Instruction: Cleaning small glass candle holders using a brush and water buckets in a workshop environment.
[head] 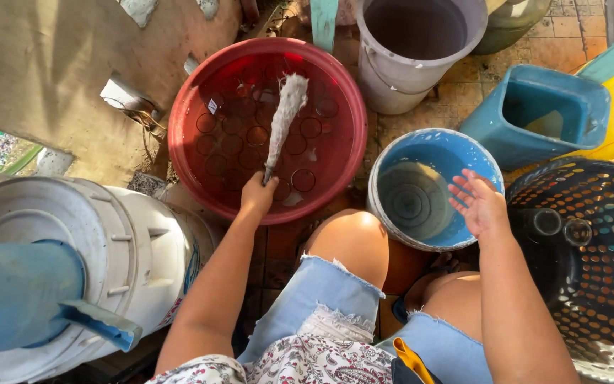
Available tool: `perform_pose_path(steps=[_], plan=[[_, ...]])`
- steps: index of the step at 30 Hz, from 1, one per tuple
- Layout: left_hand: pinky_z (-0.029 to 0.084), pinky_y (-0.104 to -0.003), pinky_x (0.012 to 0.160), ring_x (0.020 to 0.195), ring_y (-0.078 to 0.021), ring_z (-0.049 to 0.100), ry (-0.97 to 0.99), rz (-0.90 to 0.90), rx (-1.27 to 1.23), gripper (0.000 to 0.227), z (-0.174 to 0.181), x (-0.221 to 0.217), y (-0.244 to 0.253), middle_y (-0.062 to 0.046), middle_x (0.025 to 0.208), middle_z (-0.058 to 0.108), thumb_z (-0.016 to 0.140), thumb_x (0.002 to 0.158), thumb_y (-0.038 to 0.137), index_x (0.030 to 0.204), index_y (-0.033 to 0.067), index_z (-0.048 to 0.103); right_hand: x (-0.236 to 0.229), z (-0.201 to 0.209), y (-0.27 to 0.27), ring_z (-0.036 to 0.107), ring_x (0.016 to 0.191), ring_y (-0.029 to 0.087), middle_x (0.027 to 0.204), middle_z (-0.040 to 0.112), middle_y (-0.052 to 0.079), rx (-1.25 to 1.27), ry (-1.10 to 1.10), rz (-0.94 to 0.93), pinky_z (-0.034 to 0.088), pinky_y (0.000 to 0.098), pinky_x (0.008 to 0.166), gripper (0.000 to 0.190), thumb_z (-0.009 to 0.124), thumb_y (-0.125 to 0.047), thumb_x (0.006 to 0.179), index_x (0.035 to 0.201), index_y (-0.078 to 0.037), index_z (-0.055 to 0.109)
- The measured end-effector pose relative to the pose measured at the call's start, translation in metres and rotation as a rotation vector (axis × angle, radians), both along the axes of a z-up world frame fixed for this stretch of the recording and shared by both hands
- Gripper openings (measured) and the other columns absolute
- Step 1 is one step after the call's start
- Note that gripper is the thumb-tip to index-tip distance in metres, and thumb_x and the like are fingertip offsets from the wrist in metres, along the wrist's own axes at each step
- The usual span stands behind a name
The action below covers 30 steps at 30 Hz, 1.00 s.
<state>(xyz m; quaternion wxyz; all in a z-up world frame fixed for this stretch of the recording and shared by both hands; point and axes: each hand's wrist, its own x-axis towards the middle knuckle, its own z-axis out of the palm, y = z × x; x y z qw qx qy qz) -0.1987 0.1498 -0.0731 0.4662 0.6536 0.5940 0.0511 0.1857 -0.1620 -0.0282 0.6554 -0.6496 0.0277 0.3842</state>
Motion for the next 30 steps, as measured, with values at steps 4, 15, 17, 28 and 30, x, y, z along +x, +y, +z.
perform_pose_path(steps=[4, 15, 17, 28, 30], plan=[[0.055, -0.051, 0.098, 0.117, -0.0356, 0.066, -0.060, -0.010, 0.026, 0.051, -0.005, -0.003, -0.022, -0.019, 0.116, 0.071, 0.063, 0.097, 0.045, 0.128, 0.0060, 0.066, -0.010, 0.011, 0.009, 0.069, 0.107, 0.023, 0.117, 0.069, 0.004, -0.064, -0.065, 0.025, 0.053, 0.0406, 0.092, 0.032, 0.073, -0.035, 0.097, 0.126, -0.024, 0.065], [0.057, -0.048, 0.087, 0.107, -0.0335, 0.072, -0.323, -0.508, 0.237, 0.037, 0.013, 0.157, -0.039, -0.016, 0.099, 0.076, 0.063, 0.086, 0.037, 0.117, 0.0191, 0.070, -0.030, 0.031, 0.024, 0.070, 0.110, 0.019, 0.122, 0.071, 0.005, 0.049, -0.178, 0.082, 0.055, 0.0356, 0.094, 0.034, 0.064, -0.031, 0.103, 0.135, -0.019, 0.063], [0.058, -0.049, 0.092, 0.109, -0.0362, 0.071, -0.333, -0.662, 0.227, 0.037, 0.049, 0.187, -0.072, -0.017, 0.105, 0.076, 0.059, 0.088, 0.033, 0.121, 0.0199, 0.070, -0.037, 0.030, 0.027, 0.069, 0.114, 0.020, 0.127, 0.069, 0.006, 0.124, -0.129, 0.126, 0.054, 0.0391, 0.097, 0.039, 0.064, -0.032, 0.102, 0.137, -0.018, 0.061], [0.052, -0.035, 0.077, 0.097, -0.0220, 0.074, -0.369, -0.633, 0.167, 0.043, 0.052, 0.188, -0.028, -0.007, 0.110, 0.080, 0.067, 0.081, 0.047, 0.108, 0.0166, 0.080, 0.021, 0.022, -0.015, 0.067, 0.079, 0.017, 0.074, 0.063, 0.004, 0.416, 0.051, -0.378, 0.060, 0.0544, 0.104, 0.016, 0.066, -0.018, 0.103, 0.089, -0.012, 0.063], [0.048, -0.049, 0.074, 0.100, -0.0318, 0.060, 0.056, -0.434, 0.585, 0.023, -0.016, 0.150, 0.026, -0.002, 0.094, 0.061, 0.062, 0.084, 0.023, 0.099, 0.0308, 0.078, 0.027, 0.031, -0.028, 0.062, 0.074, 0.013, 0.071, 0.060, -0.003, 0.423, 0.016, -0.382, 0.060, 0.0469, 0.104, 0.018, 0.066, -0.017, 0.104, 0.087, -0.017, 0.060]])
